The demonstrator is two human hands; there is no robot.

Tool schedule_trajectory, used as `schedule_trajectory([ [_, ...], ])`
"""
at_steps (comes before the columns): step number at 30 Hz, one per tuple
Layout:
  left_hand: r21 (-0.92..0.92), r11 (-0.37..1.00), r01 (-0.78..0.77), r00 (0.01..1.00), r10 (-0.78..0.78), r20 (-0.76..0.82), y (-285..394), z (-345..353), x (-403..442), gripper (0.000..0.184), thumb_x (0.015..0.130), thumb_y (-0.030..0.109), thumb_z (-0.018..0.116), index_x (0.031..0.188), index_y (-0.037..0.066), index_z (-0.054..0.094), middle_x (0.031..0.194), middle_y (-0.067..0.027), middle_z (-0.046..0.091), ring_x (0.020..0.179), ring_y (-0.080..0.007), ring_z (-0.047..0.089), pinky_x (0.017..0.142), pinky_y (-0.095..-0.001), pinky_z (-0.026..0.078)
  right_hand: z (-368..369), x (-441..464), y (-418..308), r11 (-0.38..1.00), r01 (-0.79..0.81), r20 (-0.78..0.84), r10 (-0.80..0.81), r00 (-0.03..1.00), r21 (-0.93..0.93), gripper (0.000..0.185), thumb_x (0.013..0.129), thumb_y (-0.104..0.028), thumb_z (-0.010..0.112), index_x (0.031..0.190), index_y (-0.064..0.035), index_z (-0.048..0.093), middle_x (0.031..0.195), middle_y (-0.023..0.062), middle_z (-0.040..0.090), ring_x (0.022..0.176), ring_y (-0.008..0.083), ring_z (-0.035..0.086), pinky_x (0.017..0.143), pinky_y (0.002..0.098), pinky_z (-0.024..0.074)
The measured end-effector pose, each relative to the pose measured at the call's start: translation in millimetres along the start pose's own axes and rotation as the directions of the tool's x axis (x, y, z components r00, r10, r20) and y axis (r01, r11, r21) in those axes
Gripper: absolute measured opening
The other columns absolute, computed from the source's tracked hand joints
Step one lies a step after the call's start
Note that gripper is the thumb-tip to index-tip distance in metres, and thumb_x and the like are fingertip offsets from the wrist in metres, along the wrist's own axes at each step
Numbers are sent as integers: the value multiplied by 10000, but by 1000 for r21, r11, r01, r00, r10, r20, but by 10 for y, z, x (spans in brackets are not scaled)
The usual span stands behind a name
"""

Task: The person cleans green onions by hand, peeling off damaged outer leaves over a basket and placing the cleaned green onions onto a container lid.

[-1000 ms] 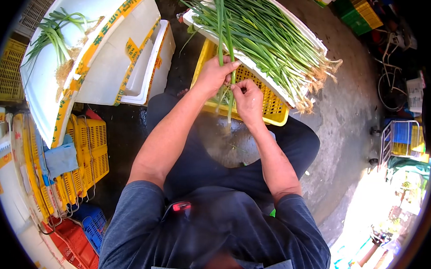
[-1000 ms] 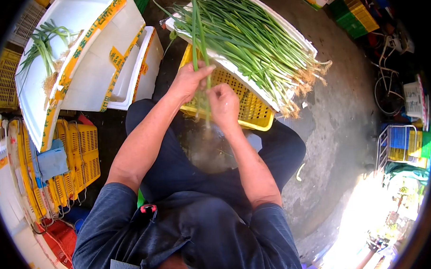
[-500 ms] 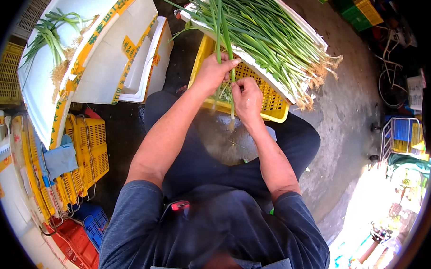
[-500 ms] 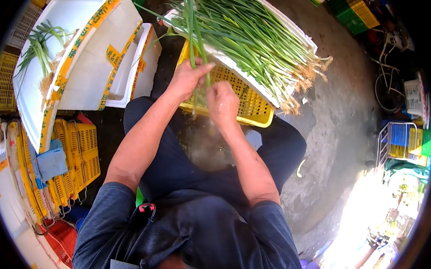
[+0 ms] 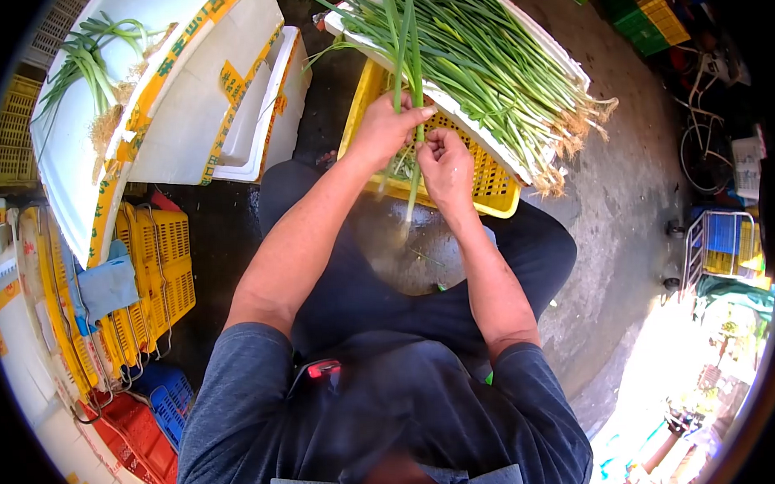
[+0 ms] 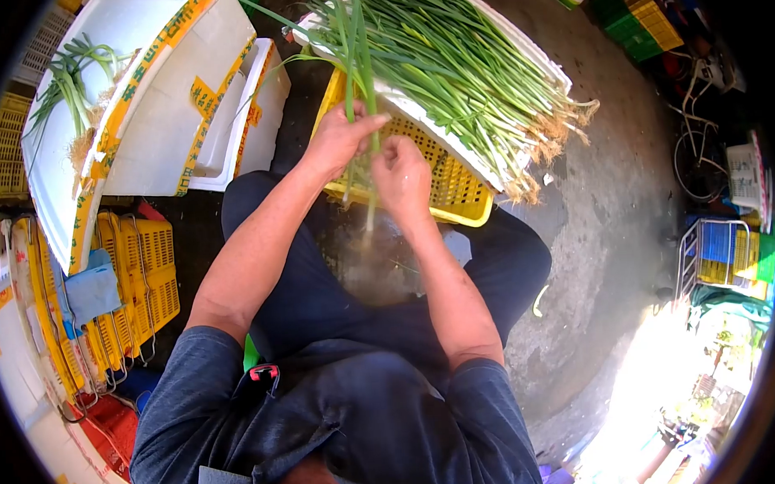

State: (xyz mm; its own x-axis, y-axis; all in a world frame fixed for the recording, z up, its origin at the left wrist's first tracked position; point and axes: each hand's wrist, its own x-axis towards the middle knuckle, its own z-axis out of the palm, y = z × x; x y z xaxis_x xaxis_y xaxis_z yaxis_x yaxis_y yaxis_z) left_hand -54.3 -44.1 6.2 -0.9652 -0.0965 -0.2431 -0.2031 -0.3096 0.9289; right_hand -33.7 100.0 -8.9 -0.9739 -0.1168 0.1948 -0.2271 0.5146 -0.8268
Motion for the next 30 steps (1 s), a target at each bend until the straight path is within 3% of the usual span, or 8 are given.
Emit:
schedule_trajectory([
  [10,16,1000,0,999,0,-32,-25,14,7,243,868,202,776,841,90,563,644,43,496,518,-56,430,460,-230,318,-9,-44,-79,996,90,35,-90,995,-11,83,815,-47,682,844,-23,608,839,157,644,748,347,634,668,441,492],
  [13,-6,1000,20,999,-20,-44,-29,-16,41,230,884,201,761,845,84,566,647,40,501,515,-58,431,459,-232,325,-73,-60,-164,832,541,-40,-549,835,-128,173,791,11,707,899,-16,573,840,129,647,764,305,634,715,391,509],
  [16,-52,998,35,999,-36,-19,-81,-71,97,226,899,203,744,852,67,570,645,32,498,513,-69,434,461,-242,336,-132,-245,-242,823,568,64,-568,820,21,231,753,44,712,900,-25,547,868,137,643,837,360,621,758,409,505],
  [20,-33,999,20,999,-22,-50,-77,-127,78,244,925,225,708,844,31,584,640,9,501,511,-86,439,464,-262,353,-332,-673,-281,882,471,201,-466,862,24,195,807,13,714,897,-29,546,824,127,632,759,320,634,673,390,505],
  [25,-120,992,44,995,-54,-88,-22,-190,123,212,942,236,692,881,86,554,673,18,530,521,-83,458,474,-255,379,-797,-1373,-453,984,90,487,-154,860,151,130,872,-32,701,892,-25,573,737,110,620,596,198,601,545,323,466],
  [26,-128,991,46,994,-59,-96,-26,-204,138,211,942,233,692,882,88,551,682,16,536,522,-83,459,474,-257,380,-881,-1452,-477,991,-8,542,-64,838,130,130,870,-34,704,903,-22,580,736,105,625,604,171,601,545,313,466],
  [29,-162,986,44,991,-64,-119,-1,-233,146,208,943,226,691,888,93,541,704,11,550,523,-84,462,474,-262,380,-1136,-1544,-568,957,-282,742,137,656,73,157,882,-92,695,999,-26,614,877,169,683,807,351,681,720,396,539],
  [30,-183,982,37,991,-60,-122,5,-249,155,208,943,223,691,891,95,536,709,9,553,523,-84,464,473,-263,380,-1183,-1578,-545,940,-311,734,109,670,144,137,892,-65,684,993,-18,605,834,116,666,756,257,647,673,347,517],
])
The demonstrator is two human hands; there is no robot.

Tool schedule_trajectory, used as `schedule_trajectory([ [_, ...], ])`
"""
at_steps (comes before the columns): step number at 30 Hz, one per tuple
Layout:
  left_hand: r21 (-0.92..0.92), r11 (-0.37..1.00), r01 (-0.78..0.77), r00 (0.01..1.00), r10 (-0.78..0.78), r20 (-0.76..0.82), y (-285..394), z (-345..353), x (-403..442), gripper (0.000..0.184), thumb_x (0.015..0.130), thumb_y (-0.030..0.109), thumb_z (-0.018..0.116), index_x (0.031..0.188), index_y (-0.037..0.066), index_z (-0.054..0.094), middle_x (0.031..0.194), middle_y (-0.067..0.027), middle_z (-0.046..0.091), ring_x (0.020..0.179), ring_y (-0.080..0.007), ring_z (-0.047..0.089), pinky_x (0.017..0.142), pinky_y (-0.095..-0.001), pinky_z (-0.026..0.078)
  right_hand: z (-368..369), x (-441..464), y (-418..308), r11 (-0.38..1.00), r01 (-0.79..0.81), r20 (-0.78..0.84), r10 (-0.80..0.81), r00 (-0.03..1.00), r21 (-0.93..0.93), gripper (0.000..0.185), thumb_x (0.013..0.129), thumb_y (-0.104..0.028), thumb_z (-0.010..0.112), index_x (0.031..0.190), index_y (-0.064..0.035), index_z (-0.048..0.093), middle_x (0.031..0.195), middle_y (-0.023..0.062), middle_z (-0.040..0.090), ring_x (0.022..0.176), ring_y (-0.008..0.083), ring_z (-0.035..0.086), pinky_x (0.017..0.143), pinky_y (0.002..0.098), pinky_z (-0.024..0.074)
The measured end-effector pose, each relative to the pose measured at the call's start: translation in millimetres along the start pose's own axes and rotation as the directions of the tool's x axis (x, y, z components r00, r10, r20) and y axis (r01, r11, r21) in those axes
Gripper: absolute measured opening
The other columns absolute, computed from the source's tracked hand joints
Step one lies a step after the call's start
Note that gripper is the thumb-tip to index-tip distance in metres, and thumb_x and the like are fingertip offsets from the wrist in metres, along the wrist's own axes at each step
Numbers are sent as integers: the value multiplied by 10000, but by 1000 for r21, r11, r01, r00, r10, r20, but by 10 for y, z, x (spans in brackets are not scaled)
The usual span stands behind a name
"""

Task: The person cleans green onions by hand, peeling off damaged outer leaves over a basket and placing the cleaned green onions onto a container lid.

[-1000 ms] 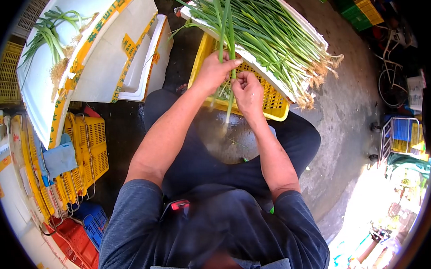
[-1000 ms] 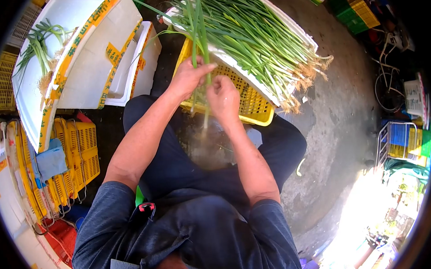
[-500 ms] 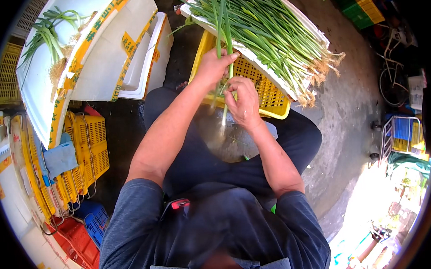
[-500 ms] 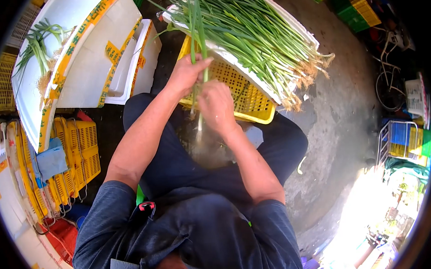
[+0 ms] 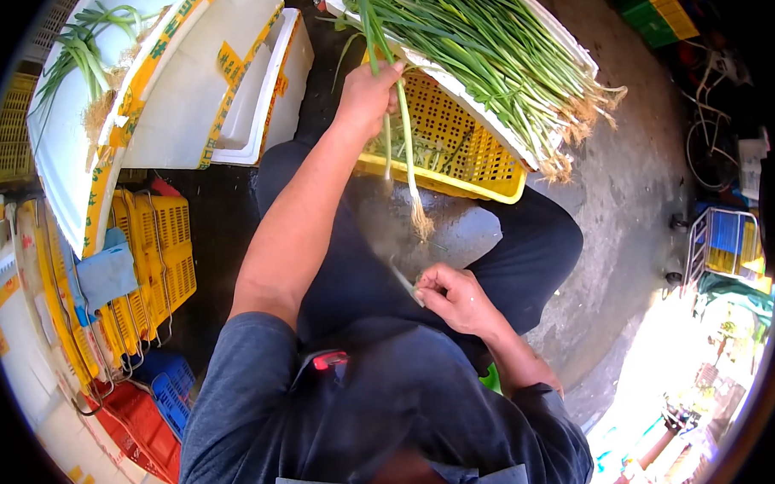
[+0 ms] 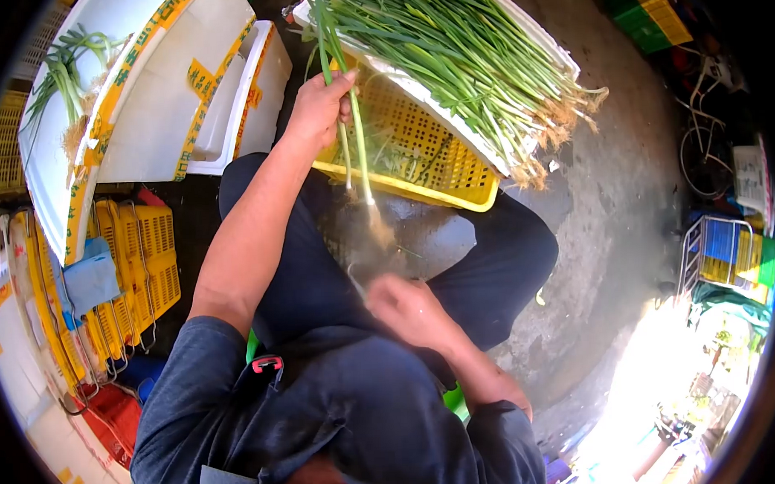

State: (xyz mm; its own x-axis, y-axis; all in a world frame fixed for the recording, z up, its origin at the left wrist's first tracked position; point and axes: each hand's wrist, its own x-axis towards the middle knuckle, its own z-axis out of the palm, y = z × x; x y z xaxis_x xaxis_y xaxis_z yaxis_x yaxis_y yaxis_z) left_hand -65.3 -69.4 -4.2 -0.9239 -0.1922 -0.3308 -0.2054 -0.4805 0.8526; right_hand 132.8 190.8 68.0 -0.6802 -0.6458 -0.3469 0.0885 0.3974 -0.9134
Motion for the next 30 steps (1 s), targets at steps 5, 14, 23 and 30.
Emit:
schedule_trajectory([
  [5,8,1000,-25,999,25,-33,20,87,-38,224,941,186,677,816,52,549,642,1,482,496,-102,415,454,-282,327,-228,143,-39,997,23,-282,-2,959,71,119,964,-49,614,1062,18,629,798,-20,608,694,40,553,626,205,454],
  [14,94,995,-17,997,10,77,-45,98,-122,263,901,223,744,888,104,510,669,28,492,512,-83,459,464,-252,353,-615,1633,64,904,147,-474,-343,811,-402,195,914,-152,633,952,32,687,854,176,679,762,274,654,710,367,510],
  [23,80,997,-7,997,1,82,3,143,-150,261,890,222,759,896,84,538,646,31,503,500,-84,454,451,-251,341,-542,1803,74,973,69,-491,-171,854,-220,187,893,-135,599,897,27,693,770,242,661,726,379,680,695,417,527],
  [30,75,997,-3,996,-4,87,-22,147,-149,261,891,229,762,908,83,547,669,30,520,505,-80,461,454,-246,347,-561,1871,217,991,49,-473,-105,875,-128,195,912,-139,582,895,30,678,718,201,643,650,252,647,659,372,512],
])
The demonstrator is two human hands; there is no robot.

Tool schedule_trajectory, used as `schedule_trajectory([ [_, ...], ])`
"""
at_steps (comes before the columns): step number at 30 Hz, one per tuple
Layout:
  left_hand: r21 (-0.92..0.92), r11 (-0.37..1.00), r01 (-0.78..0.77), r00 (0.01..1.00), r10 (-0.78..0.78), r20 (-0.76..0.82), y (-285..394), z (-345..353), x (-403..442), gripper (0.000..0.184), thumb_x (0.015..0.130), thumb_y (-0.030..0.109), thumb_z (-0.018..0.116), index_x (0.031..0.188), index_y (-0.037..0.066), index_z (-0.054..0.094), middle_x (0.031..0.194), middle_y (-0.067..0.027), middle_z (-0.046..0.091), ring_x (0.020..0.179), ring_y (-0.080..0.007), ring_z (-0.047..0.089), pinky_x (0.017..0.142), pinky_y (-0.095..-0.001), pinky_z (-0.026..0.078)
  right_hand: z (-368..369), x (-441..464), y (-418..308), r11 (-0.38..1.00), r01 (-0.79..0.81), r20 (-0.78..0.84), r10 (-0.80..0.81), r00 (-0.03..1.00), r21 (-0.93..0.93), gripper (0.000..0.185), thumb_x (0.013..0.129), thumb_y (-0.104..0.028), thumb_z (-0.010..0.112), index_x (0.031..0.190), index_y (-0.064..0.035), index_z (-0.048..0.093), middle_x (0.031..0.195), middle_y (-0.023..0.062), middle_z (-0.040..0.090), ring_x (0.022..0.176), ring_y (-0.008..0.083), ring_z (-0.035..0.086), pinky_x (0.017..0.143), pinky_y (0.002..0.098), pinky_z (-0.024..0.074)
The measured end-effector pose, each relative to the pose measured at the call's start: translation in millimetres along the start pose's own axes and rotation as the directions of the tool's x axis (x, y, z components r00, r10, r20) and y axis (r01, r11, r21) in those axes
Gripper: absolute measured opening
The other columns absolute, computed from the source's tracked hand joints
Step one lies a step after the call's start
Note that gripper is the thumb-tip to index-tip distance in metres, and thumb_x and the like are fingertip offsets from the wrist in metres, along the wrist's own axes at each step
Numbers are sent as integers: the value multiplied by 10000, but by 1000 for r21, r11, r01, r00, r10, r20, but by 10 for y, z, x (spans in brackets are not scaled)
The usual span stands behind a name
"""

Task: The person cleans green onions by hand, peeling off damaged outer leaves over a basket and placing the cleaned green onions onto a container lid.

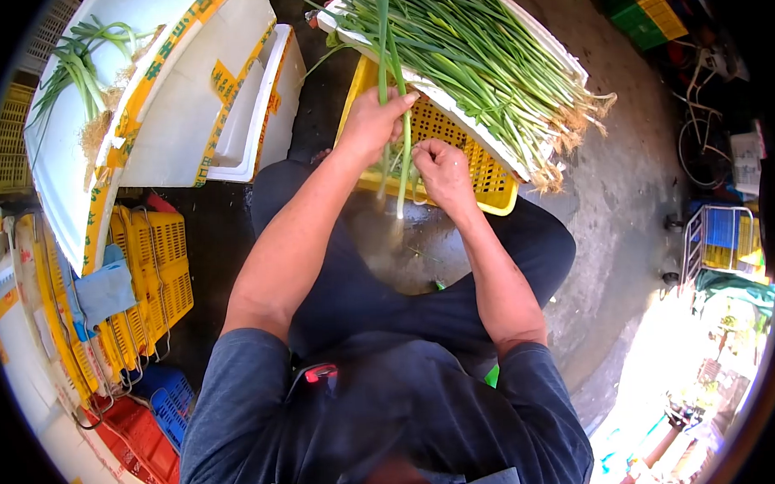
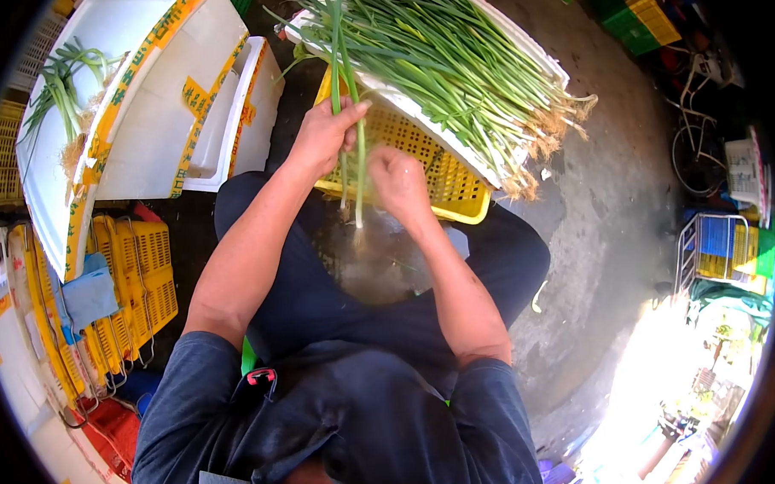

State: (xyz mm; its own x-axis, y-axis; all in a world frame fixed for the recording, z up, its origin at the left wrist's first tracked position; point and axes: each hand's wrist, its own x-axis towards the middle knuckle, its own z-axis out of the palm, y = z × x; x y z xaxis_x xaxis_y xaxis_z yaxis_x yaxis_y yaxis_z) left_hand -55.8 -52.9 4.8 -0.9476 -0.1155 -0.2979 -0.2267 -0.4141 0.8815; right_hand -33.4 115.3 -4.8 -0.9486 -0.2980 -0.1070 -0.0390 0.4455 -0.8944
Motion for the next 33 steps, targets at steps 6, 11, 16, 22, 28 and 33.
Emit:
schedule_trajectory([
  [6,-51,998,33,999,-33,5,4,27,-9,260,893,222,760,952,73,555,726,10,567,521,-77,478,458,-242,362,15,-30,48,997,-42,-11,43,999,58,201,936,-152,579,907,24,670,709,103,622,651,156,578,633,321,472],
  [11,-35,998,55,998,-54,14,16,10,-5,250,920,232,723,1007,48,577,794,-43,639,533,-82,493,471,-250,378,21,-14,157,988,-101,-21,104,994,115,200,967,-170,577,910,3,659,719,-29,577,653,51,473,597,248,399],
  [16,-2,999,53,999,-53,12,14,-20,30,236,980,216,622,1099,12,619,838,-68,671,527,-91,490,476,-261,384,85,-93,233,897,-156,-62,199,978,414,155,980,-171,554,941,-41,631,771,-49,560,684,46,457,618,225,383],
  [22,-27,998,65,998,-65,-8,-16,-63,58,228,1003,191,569,1128,9,625,855,-79,674,522,-99,487,480,-264,385,46,-276,52,862,-69,-219,203,954,502,111,996,-141,553,989,-44,606,766,-54,540,671,25,433,585,201,353],
  [28,-65,995,75,997,-76,-18,11,-117,69,230,1016,178,532,1146,11,621,880,-73,672,557,-116,498,523,-294,414,-3,-323,-148,584,37,-197,213,957,811,93,987,-108,529,966,-36,583,808,16,606,704,110,574,729,276,515],
  [33,-69,996,53,997,-56,-48,25,-210,78,225,1017,182,517,1148,34,625,889,-41,666,608,-100,504,561,-282,422,-200,-517,-238,383,-41,-53,232,971,923,83,973,-72,498,937,-46,568,872,38,567,694,153,560,826,437,575],
])
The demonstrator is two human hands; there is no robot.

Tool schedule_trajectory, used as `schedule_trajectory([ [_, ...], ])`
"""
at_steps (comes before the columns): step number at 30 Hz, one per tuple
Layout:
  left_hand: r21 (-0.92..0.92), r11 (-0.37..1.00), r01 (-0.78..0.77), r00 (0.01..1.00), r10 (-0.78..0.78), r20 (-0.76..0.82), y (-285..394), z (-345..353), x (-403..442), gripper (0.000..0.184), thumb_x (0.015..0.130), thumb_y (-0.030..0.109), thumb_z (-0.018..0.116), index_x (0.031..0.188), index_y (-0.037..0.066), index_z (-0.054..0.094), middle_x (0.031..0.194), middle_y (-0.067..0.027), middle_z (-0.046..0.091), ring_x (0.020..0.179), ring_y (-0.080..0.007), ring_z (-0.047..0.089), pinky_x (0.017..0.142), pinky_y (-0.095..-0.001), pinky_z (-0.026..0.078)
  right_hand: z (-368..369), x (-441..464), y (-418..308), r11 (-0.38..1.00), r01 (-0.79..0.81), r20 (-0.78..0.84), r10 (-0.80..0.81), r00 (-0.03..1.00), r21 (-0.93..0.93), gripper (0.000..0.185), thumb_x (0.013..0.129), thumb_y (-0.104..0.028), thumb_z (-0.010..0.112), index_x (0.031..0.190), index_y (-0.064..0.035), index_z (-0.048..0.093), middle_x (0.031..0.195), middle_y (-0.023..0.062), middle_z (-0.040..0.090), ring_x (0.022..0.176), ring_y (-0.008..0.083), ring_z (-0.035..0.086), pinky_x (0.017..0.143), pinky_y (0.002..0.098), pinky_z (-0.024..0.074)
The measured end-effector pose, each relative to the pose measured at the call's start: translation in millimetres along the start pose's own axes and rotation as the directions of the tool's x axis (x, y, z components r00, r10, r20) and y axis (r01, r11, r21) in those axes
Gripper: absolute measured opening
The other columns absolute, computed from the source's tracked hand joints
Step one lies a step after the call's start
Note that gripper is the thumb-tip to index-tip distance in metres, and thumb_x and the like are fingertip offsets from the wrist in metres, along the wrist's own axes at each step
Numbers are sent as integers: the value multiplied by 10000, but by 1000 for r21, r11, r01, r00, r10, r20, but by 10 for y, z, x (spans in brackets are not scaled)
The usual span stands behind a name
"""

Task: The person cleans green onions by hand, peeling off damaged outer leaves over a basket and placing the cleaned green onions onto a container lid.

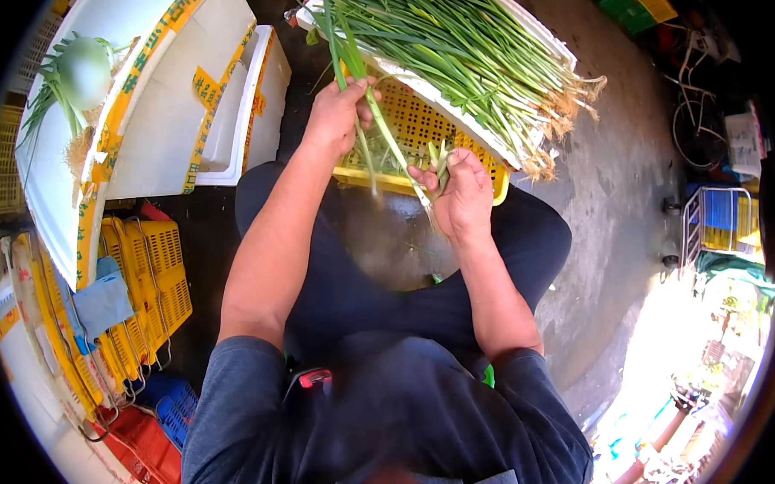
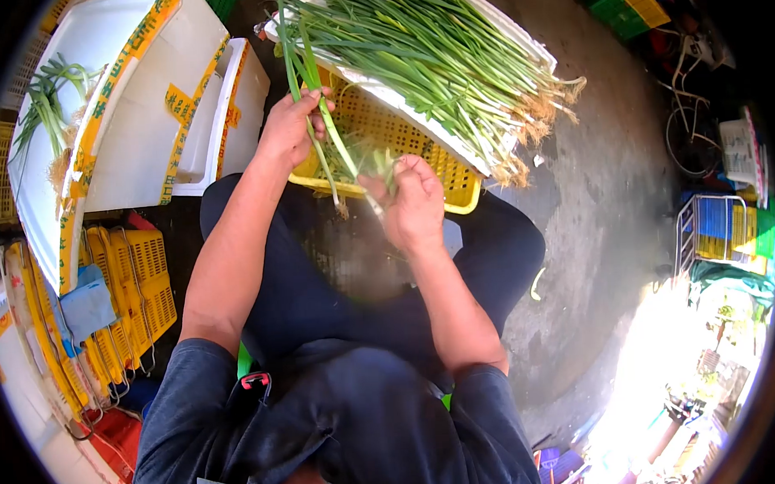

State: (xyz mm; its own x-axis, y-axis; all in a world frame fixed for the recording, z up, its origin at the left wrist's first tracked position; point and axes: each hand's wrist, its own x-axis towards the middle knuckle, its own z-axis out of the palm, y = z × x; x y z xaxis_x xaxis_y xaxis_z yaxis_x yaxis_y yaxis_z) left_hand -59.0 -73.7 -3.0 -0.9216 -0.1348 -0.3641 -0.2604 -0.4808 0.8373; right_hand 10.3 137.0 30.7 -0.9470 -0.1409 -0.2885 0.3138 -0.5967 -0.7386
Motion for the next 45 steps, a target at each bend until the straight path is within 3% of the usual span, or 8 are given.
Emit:
schedule_trajectory([
  [12,-113,986,-121,978,99,-185,185,-161,111,209,1029,182,519,1145,51,633,849,-16,613,655,-105,477,618,-288,417,-561,-848,-295,990,-86,-2,86,996,-108,83,971,-48,522,990,-7,591,866,62,608,613,117,474,738,396,586],
  [20,-153,988,-28,998,37,55,135,-107,-31,255,1030,215,532,1215,46,577,901,-73,619,818,-245,674,748,-416,597,-248,-291,-546,845,349,76,-350,934,-406,248,976,-15,536,1219,25,564,912,41,597,750,93,549,816,354,563],
  [23,-117,993,-12,995,23,94,130,-66,-133,260,1023,212,549,1215,40,576,917,-73,625,798,-229,671,715,-397,593,-370,304,-310,628,262,180,-192,965,-732,236,971,-121,594,1136,42,636,1028,122,673,919,157,630,905,304,507],
  [25,-131,991,-4,992,21,127,101,-73,-177,257,1018,207,559,1211,38,580,920,-72,626,770,-217,661,704,-386,590,-495,594,-64,15,428,406,-284,869,-904,285,954,-171,615,1116,60,651,1121,194,684,1026,239,657,939,314,487],
  [27,-142,990,-12,989,32,143,123,-51,-170,249,1013,206,571,1196,37,587,917,-72,627,740,-207,648,692,-377,586,-348,672,13,417,236,189,-152,970,-877,342,947,-210,619,1135,74,656,1126,212,689,1022,244,670,901,337,503],
  [33,-106,992,71,967,-43,253,136,71,-211,196,1007,228,593,1093,52,599,863,-67,630,690,-187,616,620,-350,540,340,1092,-97,758,223,244,-87,966,-613,317,962,-219,614,1098,64,655,889,100,686,771,165,647,715,311,524],
  [39,-156,984,81,972,-44,231,69,36,-175,195,1000,245,609,1088,72,604,830,-52,613,662,-176,595,570,-330,494,720,1082,-205,737,50,222,137,965,-674,255,974,-195,600,1010,57,608,855,126,678,621,194,648,589,310,532],
  [45,-179,983,46,990,-21,141,85,73,-175,286,1021,241,565,1206,23,558,858,-56,587,621,-140,557,520,-289,461,552,736,213,738,262,217,-159,963,-622,262,929,-88,644,1111,83,564,874,120,689,687,162,668,635,278,545],
])
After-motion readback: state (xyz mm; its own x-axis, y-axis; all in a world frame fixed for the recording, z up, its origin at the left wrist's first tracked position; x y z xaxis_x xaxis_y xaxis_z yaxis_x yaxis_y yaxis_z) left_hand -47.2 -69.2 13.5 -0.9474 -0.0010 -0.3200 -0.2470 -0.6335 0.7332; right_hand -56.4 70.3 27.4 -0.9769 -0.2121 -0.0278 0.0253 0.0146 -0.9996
